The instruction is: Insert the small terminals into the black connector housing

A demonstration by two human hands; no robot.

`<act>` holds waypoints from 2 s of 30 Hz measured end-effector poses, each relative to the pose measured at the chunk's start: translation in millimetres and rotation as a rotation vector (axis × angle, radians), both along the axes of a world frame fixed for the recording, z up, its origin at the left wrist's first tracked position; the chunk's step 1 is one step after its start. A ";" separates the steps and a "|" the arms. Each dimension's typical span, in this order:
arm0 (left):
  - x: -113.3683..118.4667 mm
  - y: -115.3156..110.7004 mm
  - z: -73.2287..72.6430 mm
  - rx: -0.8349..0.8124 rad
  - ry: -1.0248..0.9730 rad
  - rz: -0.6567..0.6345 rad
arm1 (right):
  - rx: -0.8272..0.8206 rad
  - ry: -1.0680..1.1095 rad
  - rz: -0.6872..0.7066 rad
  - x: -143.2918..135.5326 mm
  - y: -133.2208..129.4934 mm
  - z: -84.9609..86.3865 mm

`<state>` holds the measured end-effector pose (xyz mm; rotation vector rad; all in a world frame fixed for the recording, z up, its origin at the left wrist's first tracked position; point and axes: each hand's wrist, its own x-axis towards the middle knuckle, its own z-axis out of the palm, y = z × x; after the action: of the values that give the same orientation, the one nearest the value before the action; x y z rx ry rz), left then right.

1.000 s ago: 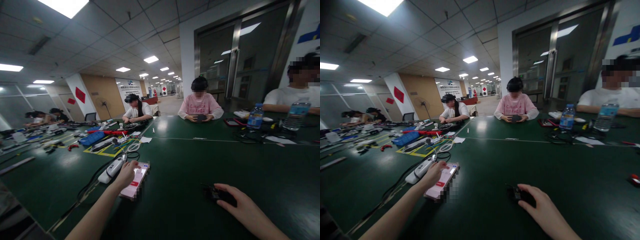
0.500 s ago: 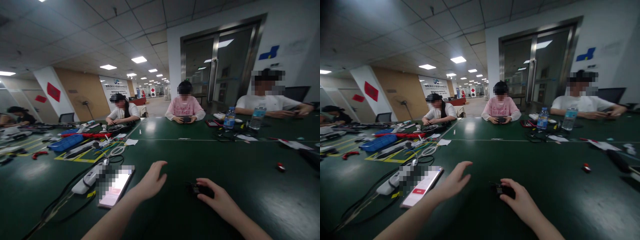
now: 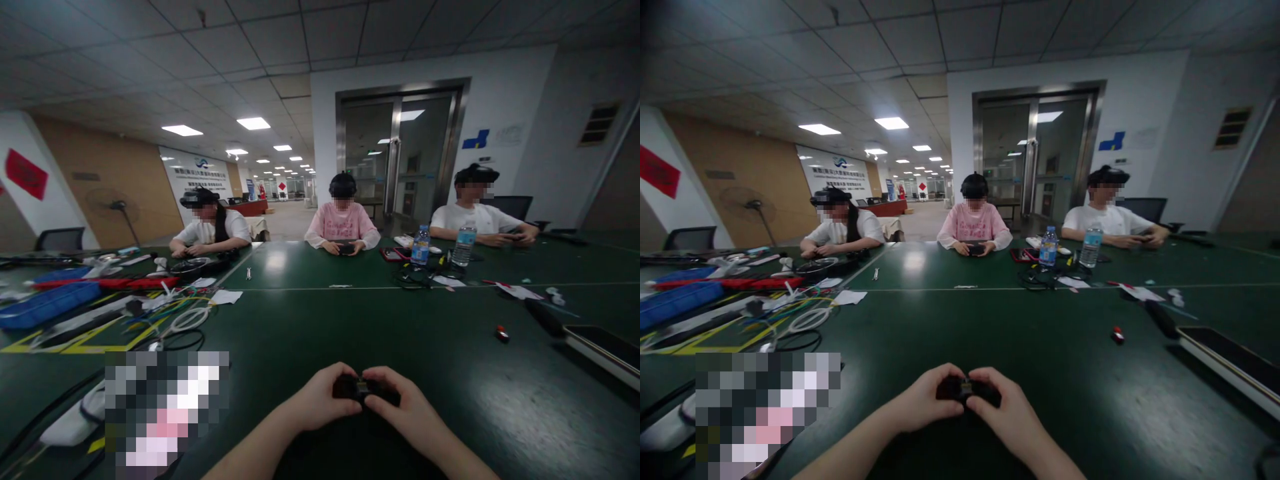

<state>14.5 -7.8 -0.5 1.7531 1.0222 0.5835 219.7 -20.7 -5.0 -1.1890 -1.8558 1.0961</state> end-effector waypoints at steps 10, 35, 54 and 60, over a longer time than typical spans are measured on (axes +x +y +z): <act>-5.0 5.0 -15.8 -0.013 -0.234 -0.089 | 0.057 0.056 0.036 -7.8 -8.1 3.9; -4.1 1.4 -6.9 -0.056 -0.258 -0.073 | 0.034 0.034 -0.012 -8.0 -11.7 4.5; -5.4 0.7 -4.5 -0.140 -0.289 -0.059 | -0.041 0.237 -0.165 -1.1 -0.7 1.5; -5.5 1.5 -4.2 -0.144 -0.288 -0.070 | -0.092 0.454 -0.331 3.2 2.7 3.4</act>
<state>9.0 -6.3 -4.7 1.5207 0.7792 0.6788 222.9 -18.0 -1.6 -1.1333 -1.2284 1.1535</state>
